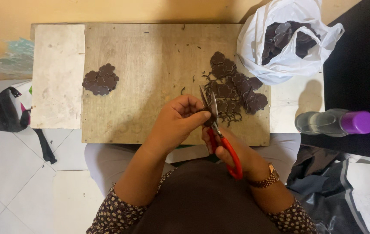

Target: The person sits on the floor and uses red-handled scissors to trim the edges of dark brown flower-shaped fabric pieces. They hold each piece with the left hand and cut with the right, placing trimmed pieces into a white bag on the table.

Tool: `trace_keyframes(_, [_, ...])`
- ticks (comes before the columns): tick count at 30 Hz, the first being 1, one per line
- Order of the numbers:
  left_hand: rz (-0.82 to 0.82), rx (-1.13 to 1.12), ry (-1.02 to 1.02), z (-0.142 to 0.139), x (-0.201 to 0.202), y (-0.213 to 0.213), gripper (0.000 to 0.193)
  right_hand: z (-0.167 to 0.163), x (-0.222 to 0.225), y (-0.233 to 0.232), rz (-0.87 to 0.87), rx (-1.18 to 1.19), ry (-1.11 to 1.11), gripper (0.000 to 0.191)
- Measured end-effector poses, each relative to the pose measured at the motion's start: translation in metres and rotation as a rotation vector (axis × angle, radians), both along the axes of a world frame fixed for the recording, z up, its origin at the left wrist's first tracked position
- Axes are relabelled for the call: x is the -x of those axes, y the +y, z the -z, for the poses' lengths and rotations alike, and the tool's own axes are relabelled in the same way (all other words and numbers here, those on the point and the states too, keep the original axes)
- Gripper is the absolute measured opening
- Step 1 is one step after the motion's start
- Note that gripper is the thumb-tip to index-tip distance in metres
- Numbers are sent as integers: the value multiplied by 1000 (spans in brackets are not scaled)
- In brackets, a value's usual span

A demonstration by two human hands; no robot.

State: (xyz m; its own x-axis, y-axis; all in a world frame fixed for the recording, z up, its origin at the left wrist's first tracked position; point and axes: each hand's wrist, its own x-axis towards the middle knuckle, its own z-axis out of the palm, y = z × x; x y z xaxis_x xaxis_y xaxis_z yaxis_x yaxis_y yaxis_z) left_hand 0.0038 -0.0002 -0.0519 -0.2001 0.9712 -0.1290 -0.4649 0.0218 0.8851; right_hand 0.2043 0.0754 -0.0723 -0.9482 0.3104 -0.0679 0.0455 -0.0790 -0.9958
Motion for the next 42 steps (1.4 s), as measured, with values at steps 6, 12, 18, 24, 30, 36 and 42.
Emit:
trace_keyframes(6, [-9,23,-22,0,0,2,6,3,1,-1,33,-24,-4,75])
trace_keyframes(12, [-88,12,-54,5,-8,5,8,5,6,-5,109,-28,-20,68])
trace_keyframes(18, [-99,11,-61,14,-9,8,8,2,8,-6,172,-65,-56,60])
trace_keyframes(24, [-98,23,-85,18,-7,10,10,4,10,-9,213,-58,-103,53])
trace_keyframes(30, [-102,121,-4,14,1,6,11,10,9,-7,253,-2,-96,45])
trace_keyframes(36, [-70,81,-18,9,7,3,9,7,5,-4,151,-119,-128,50])
trace_keyframes(42, [-77,16,1,5,7,0,15,5,3,-5,103,-117,-98,55])
